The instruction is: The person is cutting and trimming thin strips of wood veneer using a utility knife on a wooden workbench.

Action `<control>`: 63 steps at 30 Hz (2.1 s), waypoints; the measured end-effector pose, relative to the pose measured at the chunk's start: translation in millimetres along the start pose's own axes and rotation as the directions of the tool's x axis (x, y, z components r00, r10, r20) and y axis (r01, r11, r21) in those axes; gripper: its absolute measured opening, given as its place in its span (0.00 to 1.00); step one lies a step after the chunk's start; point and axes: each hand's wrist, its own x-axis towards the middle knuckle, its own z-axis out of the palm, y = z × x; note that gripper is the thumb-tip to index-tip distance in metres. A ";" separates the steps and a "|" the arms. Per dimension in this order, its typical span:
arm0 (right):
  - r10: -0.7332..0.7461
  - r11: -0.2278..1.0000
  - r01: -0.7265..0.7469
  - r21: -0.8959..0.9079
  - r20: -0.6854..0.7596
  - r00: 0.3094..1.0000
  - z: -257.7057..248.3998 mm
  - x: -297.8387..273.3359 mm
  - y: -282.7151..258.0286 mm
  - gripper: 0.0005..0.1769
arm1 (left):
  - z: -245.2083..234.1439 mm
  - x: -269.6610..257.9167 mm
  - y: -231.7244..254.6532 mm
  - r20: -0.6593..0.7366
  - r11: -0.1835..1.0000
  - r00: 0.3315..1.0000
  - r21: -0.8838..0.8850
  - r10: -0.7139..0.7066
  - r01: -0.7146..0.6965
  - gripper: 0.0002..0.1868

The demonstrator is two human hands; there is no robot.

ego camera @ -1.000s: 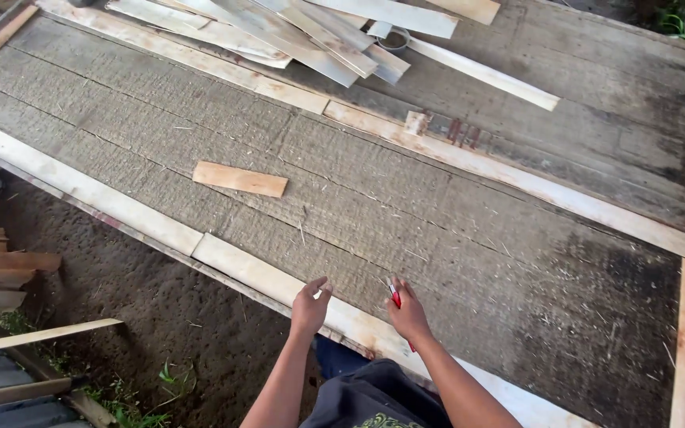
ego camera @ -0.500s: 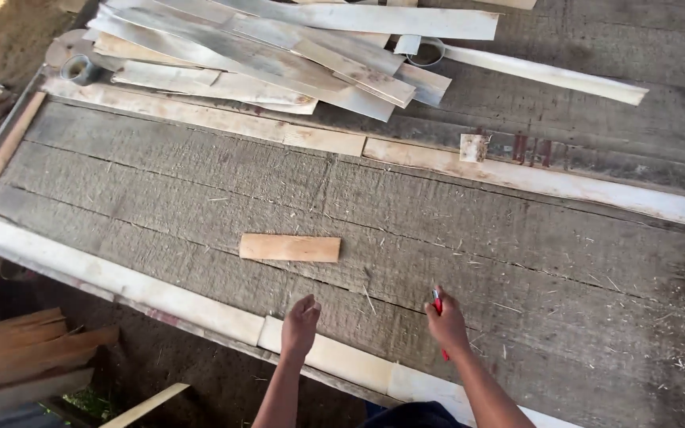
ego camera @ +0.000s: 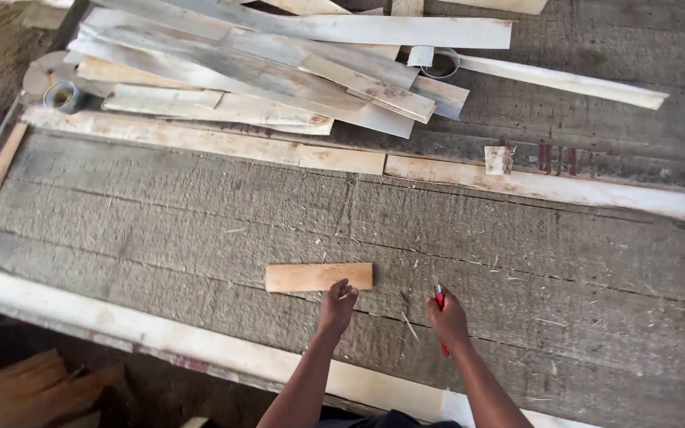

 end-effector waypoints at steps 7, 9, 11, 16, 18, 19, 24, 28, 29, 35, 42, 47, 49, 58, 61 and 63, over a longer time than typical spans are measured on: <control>0.026 0.997 -0.011 0.080 -0.188 0.982 77.7 21.2 -70.6 0.24 | -86.0 112.3 17.9 0.161 0.982 0.985 0.163 0.068 -0.095 0.33; -0.030 0.988 0.066 0.143 -0.240 0.970 68.1 21.8 -147.5 0.15 | -100.5 151.0 59.8 0.166 0.965 0.980 0.218 0.109 -0.144 0.32; -0.041 0.984 0.086 0.154 -0.275 0.961 88.0 59.0 -172.8 0.15 | -112.8 215.3 75.9 0.175 0.962 0.971 0.187 0.165 -0.197 0.27; -0.046 0.972 0.113 0.206 -0.306 0.951 121.7 102.8 -236.1 0.13 | -160.3 249.4 155.4 0.116 0.974 0.989 0.199 0.088 -0.110 0.32; 0.016 0.939 0.086 0.333 -0.291 0.957 130.1 117.6 -260.9 0.12 | -165.8 258.2 180.1 0.110 0.973 0.988 0.193 0.105 -0.125 0.34; 0.025 0.941 0.075 0.330 -0.290 0.957 131.0 130.9 -264.5 0.12 | -164.9 262.3 186.8 0.116 0.974 0.989 0.194 0.096 -0.117 0.34; -0.014 0.971 0.080 0.224 -0.284 0.959 132.2 228.2 -261.7 0.14 | -157.1 283.7 233.0 0.075 0.961 0.993 0.254 0.093 -0.110 0.40; 0.029 0.995 -0.003 0.099 -0.268 0.963 122.4 239.8 -304.0 0.29 | -135.7 353.6 204.2 0.039 0.975 0.992 0.185 0.118 -0.124 0.44; 0.066 0.995 -0.044 0.094 -0.252 0.965 115.1 231.0 -321.0 0.33 | -131.3 358.2 205.9 0.019 0.971 0.991 0.201 0.129 -0.130 0.42; 0.097 0.973 -0.047 0.226 -0.214 0.972 124.7 233.6 -316.1 0.33 | -115.6 374.9 183.8 -0.015 0.985 0.991 0.115 0.134 -0.132 0.40; 0.159 0.895 -0.021 0.446 -0.274 0.949 135.1 265.8 -285.7 0.29 | -104.2 381.4 181.5 -0.084 0.990 0.987 0.059 0.135 -0.130 0.40; 0.253 0.667 -0.015 0.744 -0.208 0.945 129.0 265.8 -281.9 0.20 | -106.6 393.7 173.9 -0.117 0.991 0.986 0.072 0.119 -0.111 0.35; 0.271 0.598 -0.010 0.802 -0.190 0.943 124.7 259.1 -280.7 0.18 | -109.8 387.4 180.2 -0.134 0.995 0.986 0.037 0.099 -0.095 0.34; 0.343 0.675 -0.136 0.725 -0.144 0.928 150.2 187.3 -254.5 0.14 | -154.4 368.4 91.4 -0.248 0.971 0.962 0.235 0.112 -0.053 0.25; 0.338 0.743 -0.199 0.639 -0.102 0.936 172.7 146.7 -238.2 0.13 | -189.3 330.0 53.8 -0.274 0.962 0.950 0.263 0.152 -0.078 0.23; 0.288 0.780 -0.212 0.590 -0.037 0.957 192.4 126.6 -224.8 0.10 | -207.7 316.5 14.8 -0.305 0.946 0.951 0.319 0.051 0.052 0.22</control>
